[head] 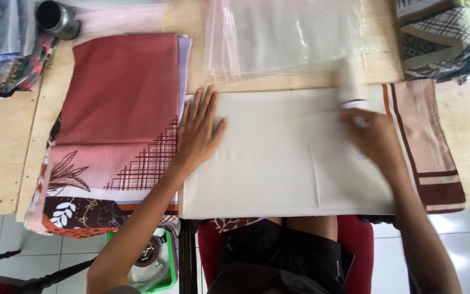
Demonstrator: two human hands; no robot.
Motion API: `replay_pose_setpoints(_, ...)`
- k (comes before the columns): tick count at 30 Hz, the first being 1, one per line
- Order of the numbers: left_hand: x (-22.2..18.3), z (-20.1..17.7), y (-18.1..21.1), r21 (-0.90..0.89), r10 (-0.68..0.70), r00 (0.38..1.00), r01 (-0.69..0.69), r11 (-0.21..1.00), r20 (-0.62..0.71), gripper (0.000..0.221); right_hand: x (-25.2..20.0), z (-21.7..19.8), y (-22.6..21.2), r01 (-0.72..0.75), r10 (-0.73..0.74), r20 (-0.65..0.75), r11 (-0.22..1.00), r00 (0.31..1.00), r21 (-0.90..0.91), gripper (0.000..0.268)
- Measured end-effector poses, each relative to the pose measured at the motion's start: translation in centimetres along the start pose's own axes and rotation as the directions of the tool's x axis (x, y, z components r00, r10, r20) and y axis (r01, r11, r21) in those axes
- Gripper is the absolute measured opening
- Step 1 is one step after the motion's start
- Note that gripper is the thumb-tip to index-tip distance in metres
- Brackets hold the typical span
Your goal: Using a lint roller to clean a piece of fabric and then folding it on a table.
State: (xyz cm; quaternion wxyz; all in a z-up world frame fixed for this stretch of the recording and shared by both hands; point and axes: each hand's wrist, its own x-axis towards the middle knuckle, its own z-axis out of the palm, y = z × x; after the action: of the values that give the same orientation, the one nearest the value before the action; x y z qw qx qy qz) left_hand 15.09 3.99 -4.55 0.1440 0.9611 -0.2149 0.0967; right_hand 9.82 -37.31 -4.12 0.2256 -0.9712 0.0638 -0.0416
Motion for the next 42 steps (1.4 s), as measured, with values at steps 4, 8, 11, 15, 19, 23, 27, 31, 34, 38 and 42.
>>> replay_pose_setpoints(4, 0.0, 0.1, 0.0, 0.021, 0.022, 0.999, -0.022, 1.0, -0.023, 0.066, 0.0, -2.1, 10.1, -0.23, 0.214, -0.125, 0.963, 0.969, -0.141, 0.02)
replay_pose_setpoints(8, -0.1, -0.1, 0.2, 0.033, 0.047, 0.998, -0.045, 0.998, -0.042, 0.067, -1.3, -3.1, 11.0, -0.202, 0.174, -0.173, 0.966, 0.969, -0.159, 0.017)
replay_pose_setpoints(11, 0.1, -0.5, 0.7, 0.059, 0.033, 0.999, -0.032, 0.998, -0.008, 0.067, -2.2, -1.9, 6.8, -0.164, 0.148, -0.198, 0.984, 0.969, -0.07, 0.015)
replay_pose_setpoints(15, 0.3, -1.3, 1.2, 0.013, -0.01, 0.998, 0.009, 1.0, 0.066, 0.067, -4.8, -1.8, -6.6, 0.291, -0.282, -0.094, 0.95, 0.955, 0.109, 0.028)
replay_pose_setpoints(19, 0.3, -1.7, 1.3, 0.001, -0.024, 0.995, 0.024, 1.0, 0.099, 0.067, -5.0, -0.1, -6.0, 0.332, -0.335, 0.043, 0.942, 0.941, 0.055, 0.022)
replay_pose_setpoints(23, 0.4, -1.6, 1.2, 0.015, -0.015, 0.996, 0.013, 1.0, 0.092, 0.067, -2.8, -2.2, 1.8, 0.231, -0.232, -0.034, 0.972, 0.972, -0.041, 0.02)
replay_pose_setpoints(27, 0.3, -1.3, 1.0, -0.015, 0.022, 1.0, -0.022, 1.0, 0.013, 0.065, -2.9, -5.5, 8.0, -0.1, 0.088, -0.126, 0.991, 0.988, -0.092, 0.022)
replay_pose_setpoints(31, 0.2, -1.3, 1.0, -0.003, 0.04, 0.999, -0.04, 0.999, -0.001, 0.065, -4.0, -3.8, 10.5, 0.065, -0.126, -0.299, 0.976, 0.946, -0.207, 0.016)
replay_pose_setpoints(34, 0.4, -1.8, 1.4, 0.028, 0.015, 0.998, -0.016, 0.999, 0.059, 0.068, -5.3, -1.1, 5.3, 0.198, -0.233, -0.298, 0.97, 0.926, -0.144, 0.023)
replay_pose_setpoints(38, 0.4, -2.1, 1.6, 0.011, 0.008, 0.996, -0.009, 1.0, 0.084, 0.067, -6.9, 0.0, -2.7, 0.345, -0.348, -0.104, 0.937, 0.932, -0.048, 0.021)
replay_pose_setpoints(42, 0.8, -2.2, 1.4, 0.014, 0.014, 0.996, -0.015, 1.0, 0.085, 0.068, -5.7, -0.6, 0.2, 0.248, -0.258, -0.065, 0.96, 0.964, -0.13, 0.011)
